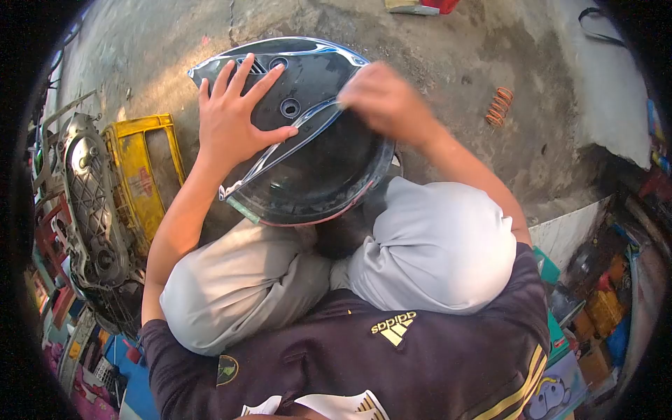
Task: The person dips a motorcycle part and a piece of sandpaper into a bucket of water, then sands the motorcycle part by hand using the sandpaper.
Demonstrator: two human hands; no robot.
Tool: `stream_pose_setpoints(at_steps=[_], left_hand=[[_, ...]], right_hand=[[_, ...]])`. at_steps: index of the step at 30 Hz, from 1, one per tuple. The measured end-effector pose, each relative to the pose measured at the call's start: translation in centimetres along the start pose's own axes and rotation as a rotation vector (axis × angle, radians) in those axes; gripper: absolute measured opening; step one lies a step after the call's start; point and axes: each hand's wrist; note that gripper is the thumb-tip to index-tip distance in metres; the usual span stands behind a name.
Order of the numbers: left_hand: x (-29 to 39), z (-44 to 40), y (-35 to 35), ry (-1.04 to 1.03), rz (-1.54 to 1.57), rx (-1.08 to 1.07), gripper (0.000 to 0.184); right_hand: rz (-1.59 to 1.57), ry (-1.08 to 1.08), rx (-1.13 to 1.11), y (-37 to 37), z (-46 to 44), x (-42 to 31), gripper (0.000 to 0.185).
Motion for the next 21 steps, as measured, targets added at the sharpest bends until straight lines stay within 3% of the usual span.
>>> stream_pose_setpoints(at_steps=[2,6,9,12,16,21], left_hand=[[-0.1,-0.1,0.1,-0.009,-0.003,-0.016,0.103],[0.1,0.2,0.2,0.003,-0.003,-0.014,0.103],[0.0,-0.1,0.2,-0.008,-0.005,-0.014,0.103],[-0.2,0.0,0.1,-0.011,0.002,0.002,0.102],[0.0,-0.1,0.2,-0.006,0.008,-0.006,0.103],[0.0,0.2,0.1,-0.005,0.007,0.002,0.103]], right_hand=[[-0.028,0.11,-0.131,0.3,-0.4,-0.7,0.033],[0.07,-0.137,0.079,1.1,-0.3,3.3,0.031],[-0.028,0.048,-0.104,-0.4,0.2,-1.2,0.028],[0.0,-0.127,0.105,0.9,-0.9,2.6,0.033],[-0.054,0.044,-0.092,-0.5,0.1,-1.4,0.034],[0.023,-0.107,0.081,0.5,-0.1,2.3,0.034]])
Point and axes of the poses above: each hand's wrist, its own z-axis away from the middle knuckle, its own y-axis out of the back of the hand, x = y × z, and after that the axes turned 11 degrees about -y, right-handed
